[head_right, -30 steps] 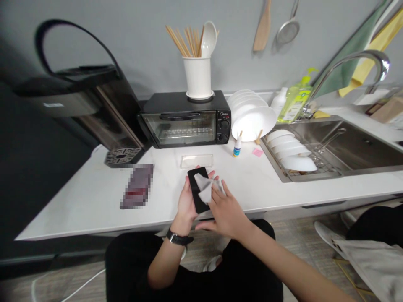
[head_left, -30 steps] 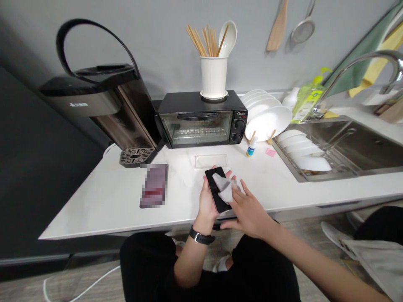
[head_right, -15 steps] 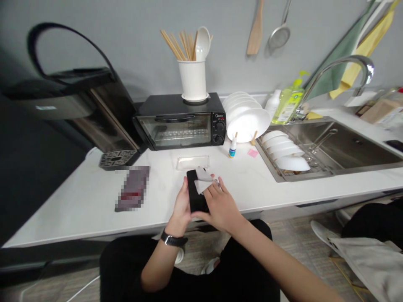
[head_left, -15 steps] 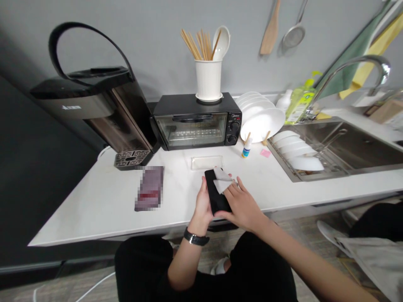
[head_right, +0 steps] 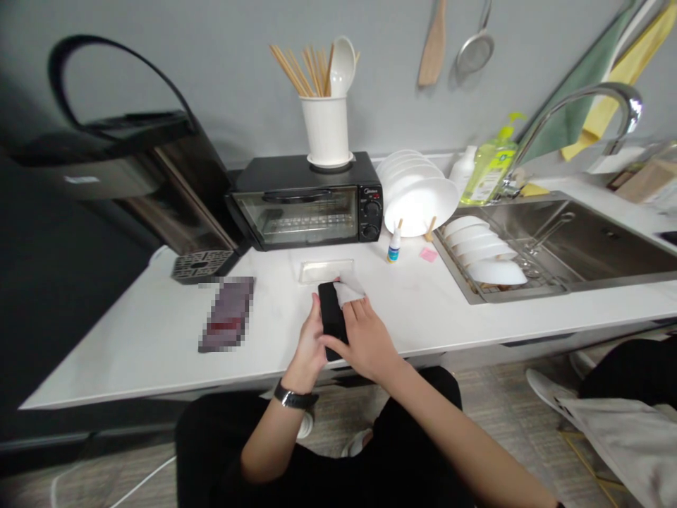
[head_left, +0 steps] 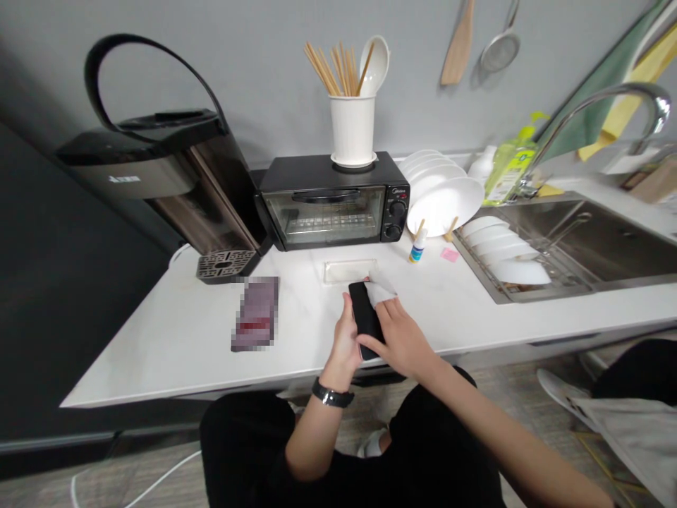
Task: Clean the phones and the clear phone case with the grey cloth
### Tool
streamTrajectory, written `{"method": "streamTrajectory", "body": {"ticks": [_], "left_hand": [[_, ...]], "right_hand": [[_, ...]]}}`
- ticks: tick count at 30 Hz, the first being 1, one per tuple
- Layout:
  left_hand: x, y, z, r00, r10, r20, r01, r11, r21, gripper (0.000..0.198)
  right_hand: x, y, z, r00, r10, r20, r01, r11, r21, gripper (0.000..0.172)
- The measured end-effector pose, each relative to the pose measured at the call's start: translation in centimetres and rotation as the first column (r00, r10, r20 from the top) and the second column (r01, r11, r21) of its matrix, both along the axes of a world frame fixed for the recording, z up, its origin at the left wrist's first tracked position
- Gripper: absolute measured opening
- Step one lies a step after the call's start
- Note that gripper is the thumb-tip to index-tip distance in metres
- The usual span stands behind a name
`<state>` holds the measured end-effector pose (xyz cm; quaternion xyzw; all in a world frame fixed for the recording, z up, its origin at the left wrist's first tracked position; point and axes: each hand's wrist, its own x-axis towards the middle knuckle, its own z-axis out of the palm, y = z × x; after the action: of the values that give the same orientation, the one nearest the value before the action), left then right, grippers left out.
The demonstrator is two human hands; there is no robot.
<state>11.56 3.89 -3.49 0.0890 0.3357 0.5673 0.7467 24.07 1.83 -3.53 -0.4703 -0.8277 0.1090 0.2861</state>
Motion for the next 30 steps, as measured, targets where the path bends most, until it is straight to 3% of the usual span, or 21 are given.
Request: {"method": "streamTrajectory", "body": {"ticks": [2, 5, 8, 11, 14, 17, 20, 24, 28, 30], "left_hand": [[-0.1, 0.0, 0.1, 0.999, 0.038, 0.012, -0.038, 0.999, 0.011, 0.055], [-0.3, 0.3, -0.2, 0.994, 0.081, 0.073, -0.086, 0.993, 0.079, 0.057], [-0.5, 0.4, -0.7, 0.991, 0.01, 0.13, -0.025, 0.994, 0.111, 0.066], [-0.5, 0.4, -1.0, 0.988, -0.058, 0.145, 0.039, 0.99, 0.133, 0.07], [-0.3, 0.4, -1.0, 0.991, -0.055, 0.119, 0.039, 0.991, 0.129, 0.063], [-0.2, 0.6, -0.8, 0.993, 0.016, 0.116, -0.028, 0.994, 0.103, 0.056], [-0.4, 0.7, -0.8, 0.985, 0.006, 0.173, -0.02, 0.997, 0.079, 0.058], [-0.7, 0.7, -1.1, 0.97, -0.074, 0.231, 0.054, 0.995, 0.09, 0.059], [-0.6, 0.9, -1.4, 0.975, -0.05, 0.215, 0.044, 0.998, 0.034, 0.057], [-0.7, 0.8, -1.3, 0.984, 0.005, 0.178, -0.008, 1.0, 0.016, 0.054]], "right_hand": [[-0.8, 0.6, 0.2, 0.992, 0.0, -0.123, -0.006, 0.999, -0.054, 0.043], [-1.4, -1.3, 0.1, 0.949, -0.032, -0.315, -0.027, 0.983, -0.181, 0.031], [-0.6, -4.5, -0.4, 0.904, -0.112, -0.412, -0.009, 0.96, -0.281, 0.023], [0.3, -5.3, -0.6, 0.888, -0.191, -0.419, 0.05, 0.944, -0.326, 0.024], [-0.2, -3.2, -0.7, 0.898, -0.219, -0.382, 0.099, 0.945, -0.31, 0.026], [-2.1, -1.4, -0.7, 0.954, -0.163, -0.252, 0.129, 0.981, -0.144, 0.028], [-3.3, -2.3, -0.8, 0.998, -0.033, -0.051, 0.033, 0.999, 0.006, 0.036], [-2.1, -3.5, -0.3, 0.987, 0.111, 0.119, -0.115, 0.993, 0.027, 0.051], [-1.3, -0.2, 0.8, 0.982, -0.036, 0.186, 0.017, 0.995, 0.102, 0.066], [-1.9, 1.2, 1.1, 0.979, -0.037, 0.198, 0.016, 0.994, 0.107, 0.071]]}}
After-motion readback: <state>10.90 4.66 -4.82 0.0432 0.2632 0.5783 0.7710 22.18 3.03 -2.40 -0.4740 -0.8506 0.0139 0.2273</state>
